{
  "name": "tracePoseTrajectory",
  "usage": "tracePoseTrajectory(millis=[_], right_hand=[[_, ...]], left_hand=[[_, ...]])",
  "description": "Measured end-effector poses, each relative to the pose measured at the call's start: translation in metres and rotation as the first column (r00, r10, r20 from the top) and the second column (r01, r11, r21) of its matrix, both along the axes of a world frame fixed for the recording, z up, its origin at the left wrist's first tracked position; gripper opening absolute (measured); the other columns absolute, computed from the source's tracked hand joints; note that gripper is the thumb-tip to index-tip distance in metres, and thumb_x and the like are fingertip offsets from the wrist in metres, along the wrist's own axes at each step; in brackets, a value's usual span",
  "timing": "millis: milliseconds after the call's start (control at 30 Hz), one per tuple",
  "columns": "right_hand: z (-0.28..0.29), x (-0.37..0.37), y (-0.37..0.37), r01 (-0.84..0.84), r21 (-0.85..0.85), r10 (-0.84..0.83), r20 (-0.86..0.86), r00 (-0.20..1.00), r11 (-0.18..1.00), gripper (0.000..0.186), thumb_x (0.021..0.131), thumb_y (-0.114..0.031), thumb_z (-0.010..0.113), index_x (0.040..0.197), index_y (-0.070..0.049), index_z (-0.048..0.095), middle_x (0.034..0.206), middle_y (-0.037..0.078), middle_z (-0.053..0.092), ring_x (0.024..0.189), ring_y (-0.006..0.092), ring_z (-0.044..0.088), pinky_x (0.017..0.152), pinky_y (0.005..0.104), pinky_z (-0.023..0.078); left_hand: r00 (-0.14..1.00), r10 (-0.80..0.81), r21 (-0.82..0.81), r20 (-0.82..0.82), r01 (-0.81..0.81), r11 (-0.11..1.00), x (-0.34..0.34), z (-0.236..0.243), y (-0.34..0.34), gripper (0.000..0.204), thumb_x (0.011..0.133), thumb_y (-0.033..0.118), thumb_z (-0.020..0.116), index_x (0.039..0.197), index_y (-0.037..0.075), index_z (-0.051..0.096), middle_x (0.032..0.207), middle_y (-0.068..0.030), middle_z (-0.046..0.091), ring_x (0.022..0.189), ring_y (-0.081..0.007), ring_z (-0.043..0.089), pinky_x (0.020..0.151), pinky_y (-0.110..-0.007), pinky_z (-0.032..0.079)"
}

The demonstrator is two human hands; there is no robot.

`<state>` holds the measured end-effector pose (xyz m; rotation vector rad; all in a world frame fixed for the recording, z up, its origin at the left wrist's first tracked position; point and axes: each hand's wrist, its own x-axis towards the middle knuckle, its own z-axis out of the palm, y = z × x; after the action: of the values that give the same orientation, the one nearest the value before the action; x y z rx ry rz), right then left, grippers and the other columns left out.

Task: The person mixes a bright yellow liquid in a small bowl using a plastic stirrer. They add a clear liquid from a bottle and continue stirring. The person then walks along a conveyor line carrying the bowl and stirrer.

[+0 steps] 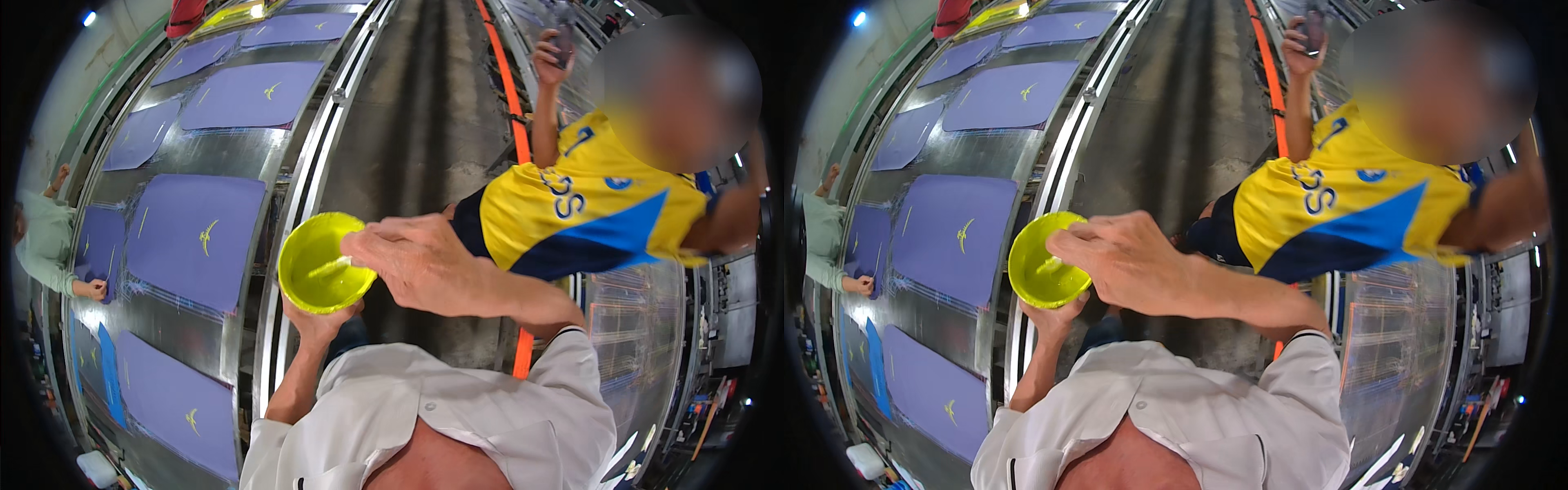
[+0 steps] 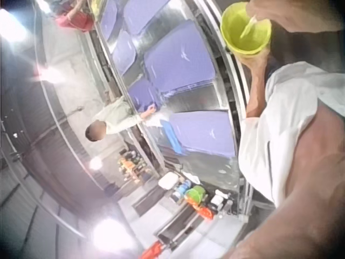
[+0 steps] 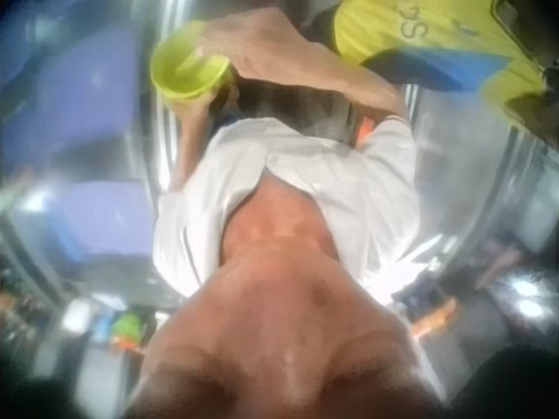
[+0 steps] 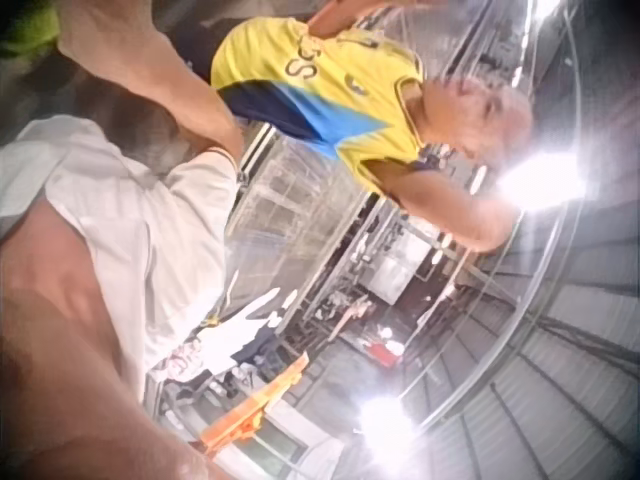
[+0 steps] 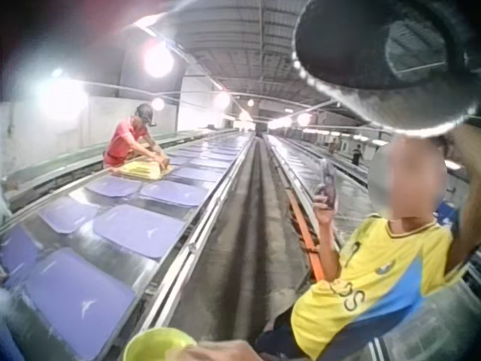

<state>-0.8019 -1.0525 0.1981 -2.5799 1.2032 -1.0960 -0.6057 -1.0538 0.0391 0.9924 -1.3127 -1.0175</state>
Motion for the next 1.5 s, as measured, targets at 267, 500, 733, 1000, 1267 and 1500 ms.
tracePoseTrajectory(millis=[267,500,733,1000,1267,1500], right_hand=[[0.043,-0.049,-0.195,0.090,-0.045,-0.100,-0.314,0.944,0.995,0.027,0.074,-0.008,0.070,0.100,-0.009,0.065,0.088,0.004,0.068,0.078,0.0274,0.069,0.061,0.0377,0.054],[0.070,-0.112,-0.306,0.138,0.179,-0.085,-0.278,0.957,0.974,0.019,0.074,0.001,0.065,0.091,-0.005,0.067,0.076,0.016,0.064,0.074,0.0384,0.063,0.062,0.0469,0.046],[0.057,-0.184,-0.395,-0.014,0.490,0.077,-0.108,0.991,0.872,0.008,0.085,0.001,0.064,0.092,-0.001,0.066,0.070,0.013,0.061,0.055,0.0250,0.056,0.053,0.0334,0.040],[0.003,-0.262,-0.504,-0.091,0.320,0.031,0.188,0.982,0.943,0.025,0.083,0.011,0.060,0.101,-0.003,0.068,0.079,0.012,0.067,0.069,0.0245,0.067,0.058,0.0292,0.048],[0.013,-0.341,-0.605,0.072,0.067,-0.058,-0.189,0.980,0.995,0.028,0.078,0.011,0.063,0.102,-0.003,0.068,0.084,0.012,0.069,0.072,0.0312,0.067,0.062,0.0337,0.051],[0.043,-0.416,-0.682,0.289,0.562,-0.228,-0.178,0.957,0.775,0.008,0.085,-0.001,0.060,0.091,-0.001,0.065,0.066,0.014,0.058,0.057,0.0281,0.054,0.056,0.0350,0.041]], left_hand=[[0.998,-0.055,-0.177,0.009,0.056,0.983,-0.040,-0.016,-0.190,0.100,0.053,0.019,0.099,0.138,0.004,0.047,0.127,-0.0117,0.061,0.114,-0.0247,0.063,0.099,-0.037,0.050],[0.991,-0.009,-0.348,0.131,0.055,0.936,-0.089,-0.001,-0.318,0.101,0.056,0.017,0.097,0.141,0.002,0.044,0.130,-0.0133,0.058,0.117,-0.0261,0.061,0.101,-0.038,0.049],[0.980,0.040,-0.280,0.195,0.017,0.960,-0.153,-0.003,-0.403,0.103,0.055,0.019,0.097,0.141,0.000,0.043,0.127,-0.0139,0.061,0.116,-0.0259,0.062,0.102,-0.038,0.049],[0.999,-0.010,-0.144,0.045,0.016,0.989,-0.257,-0.017,-0.494,0.107,0.053,0.020,0.098,0.143,0.002,0.042,0.130,-0.0133,0.061,0.117,-0.0244,0.062,0.104,-0.037,0.048],[0.996,-0.041,-0.208,0.083,0.058,0.976,-0.326,-0.013,-0.595,0.107,0.053,0.017,0.096,0.144,0.001,0.041,0.131,-0.0133,0.061,0.118,-0.0259,0.063,0.102,-0.038,0.049],[0.987,-0.159,-0.241,0.021,0.159,0.957,-0.395,-0.020,-0.702,0.106,0.050,0.011,0.093,0.144,0.001,0.043,0.131,-0.0139,0.060,0.118,-0.0274,0.062,0.103,-0.037,0.049]])
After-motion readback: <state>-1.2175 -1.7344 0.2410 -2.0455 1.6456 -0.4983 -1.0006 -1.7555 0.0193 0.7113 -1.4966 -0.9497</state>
